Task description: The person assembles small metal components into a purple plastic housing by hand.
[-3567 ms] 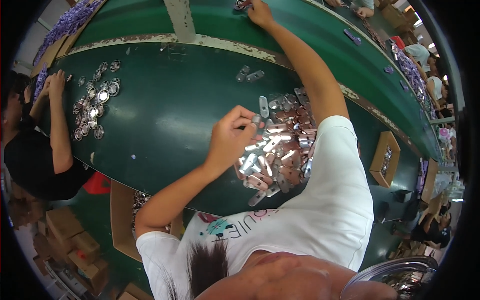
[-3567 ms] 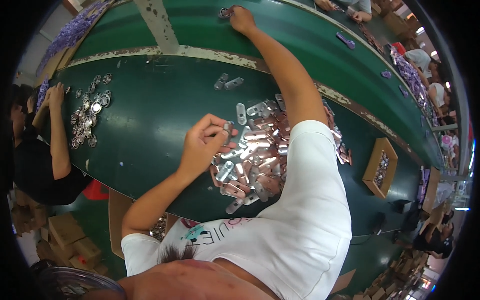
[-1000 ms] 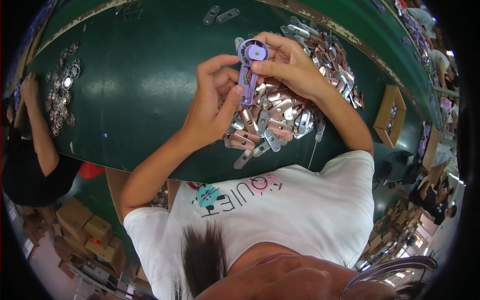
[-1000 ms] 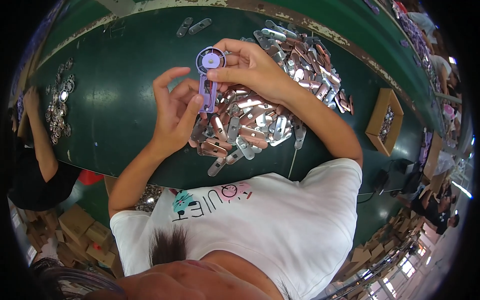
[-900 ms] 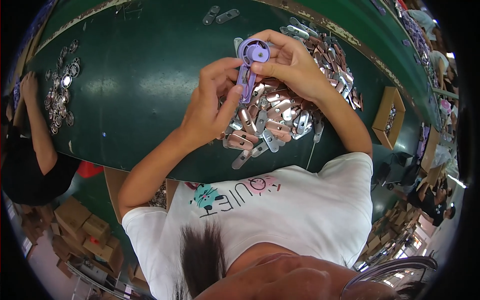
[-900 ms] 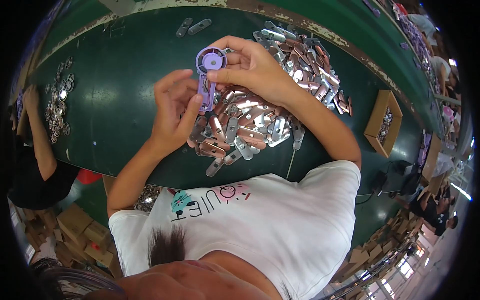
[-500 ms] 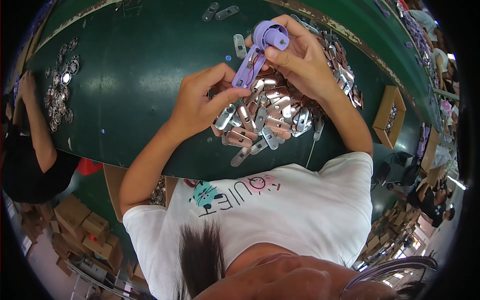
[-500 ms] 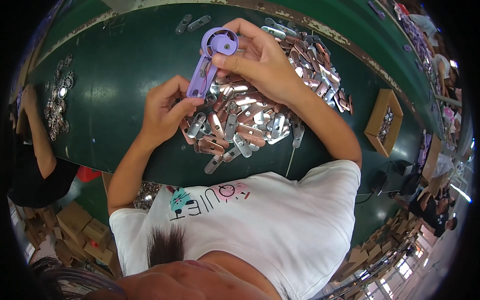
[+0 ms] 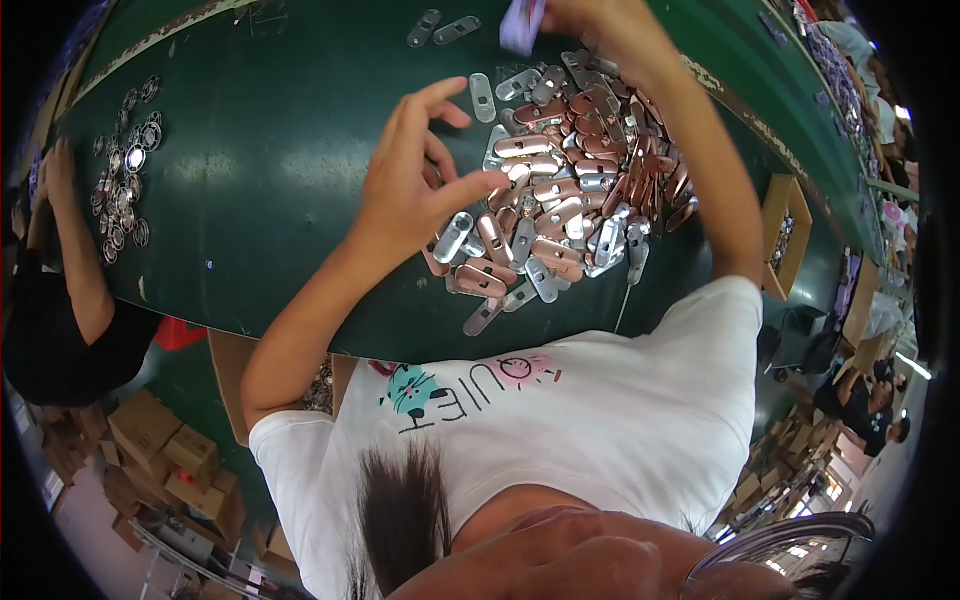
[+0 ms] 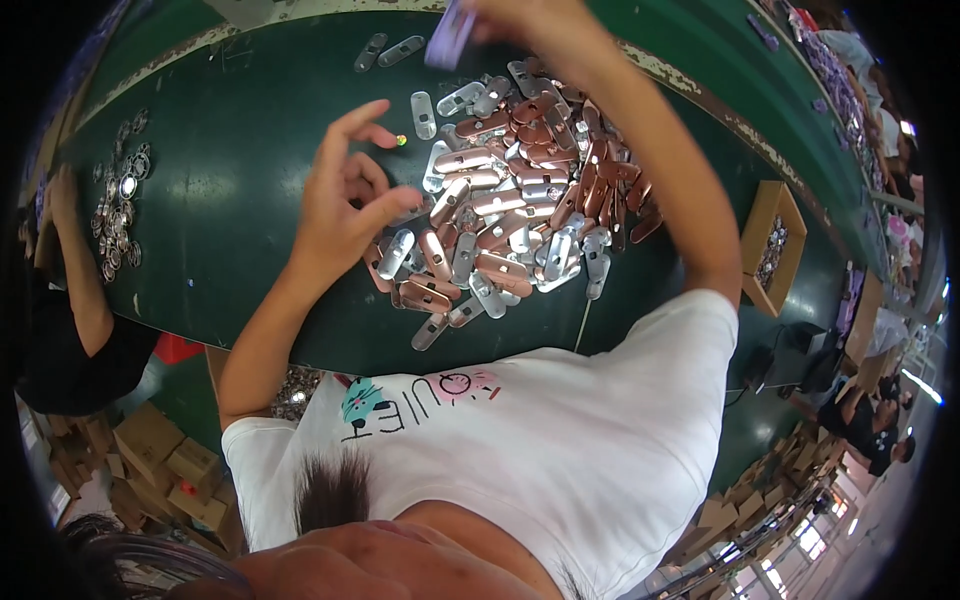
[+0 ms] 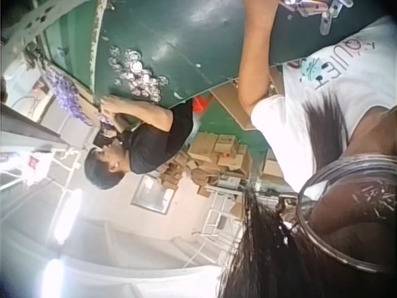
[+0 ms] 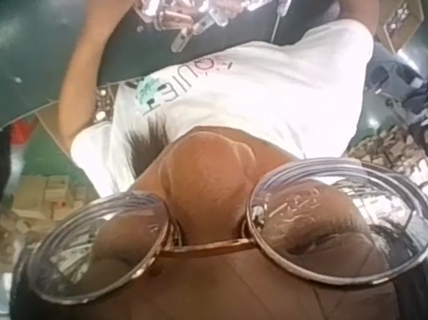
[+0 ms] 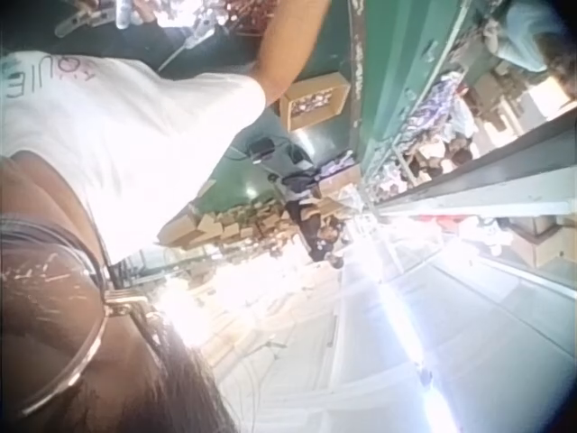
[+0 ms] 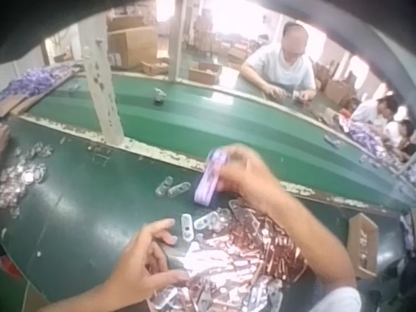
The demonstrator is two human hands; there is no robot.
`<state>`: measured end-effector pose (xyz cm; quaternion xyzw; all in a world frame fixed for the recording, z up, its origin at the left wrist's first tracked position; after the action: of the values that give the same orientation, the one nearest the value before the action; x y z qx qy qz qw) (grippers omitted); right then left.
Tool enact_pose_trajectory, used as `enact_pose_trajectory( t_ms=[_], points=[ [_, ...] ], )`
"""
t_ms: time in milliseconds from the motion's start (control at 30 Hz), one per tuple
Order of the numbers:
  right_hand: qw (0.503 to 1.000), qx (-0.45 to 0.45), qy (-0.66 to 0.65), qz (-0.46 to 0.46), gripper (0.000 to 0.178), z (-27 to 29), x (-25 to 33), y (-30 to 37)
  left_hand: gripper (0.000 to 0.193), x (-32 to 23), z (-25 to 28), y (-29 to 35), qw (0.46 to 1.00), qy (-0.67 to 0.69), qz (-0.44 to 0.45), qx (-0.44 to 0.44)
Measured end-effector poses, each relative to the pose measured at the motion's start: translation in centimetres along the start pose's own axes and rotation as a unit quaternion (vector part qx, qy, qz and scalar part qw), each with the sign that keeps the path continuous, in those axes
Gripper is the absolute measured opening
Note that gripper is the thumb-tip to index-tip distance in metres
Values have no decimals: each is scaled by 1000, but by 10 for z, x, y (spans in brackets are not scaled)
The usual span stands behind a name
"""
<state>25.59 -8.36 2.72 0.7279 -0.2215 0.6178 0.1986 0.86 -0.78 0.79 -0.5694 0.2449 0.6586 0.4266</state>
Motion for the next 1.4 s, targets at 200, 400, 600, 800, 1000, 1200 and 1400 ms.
enact_pose_trajectory(
  t_ms=[200,400,600,800,1000,1200,1400],
  points=[
    [753,-342,546,131,45,154,-24,-135,38,7,5,-10,955,-238,-154,87],
    [750,153,531,363,17,2,-8,16,44,11,-5,-2,878,-406,-234,99],
    [841,115,485,209,8,10,-4,94,20,13,-5,-4,888,-386,-243,54],
    [754,91,598,255,11,-15,-12,112,26,12,-5,-5,912,-346,-203,82],
    [768,67,608,188,16,-19,-15,115,27,10,-4,-4,938,-305,-144,81],
    [769,72,615,155,14,-20,-13,114,16,5,0,-3,984,-157,-42,68],
    [947,68,307,60,11,-29,1,112,9,6,5,-6,993,97,23,69]
  ],
)
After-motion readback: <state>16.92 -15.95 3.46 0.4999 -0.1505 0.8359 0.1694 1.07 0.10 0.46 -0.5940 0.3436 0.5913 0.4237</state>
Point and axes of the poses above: each hand's wrist, its own y-axis away from the middle knuckle, its own z-axis out of the back of the hand, x = y × z, the point moved 1 cm from there along -y, towards the middle knuckle, and after that the axes turned 5 degrees about -y, right-handed, at the moved point
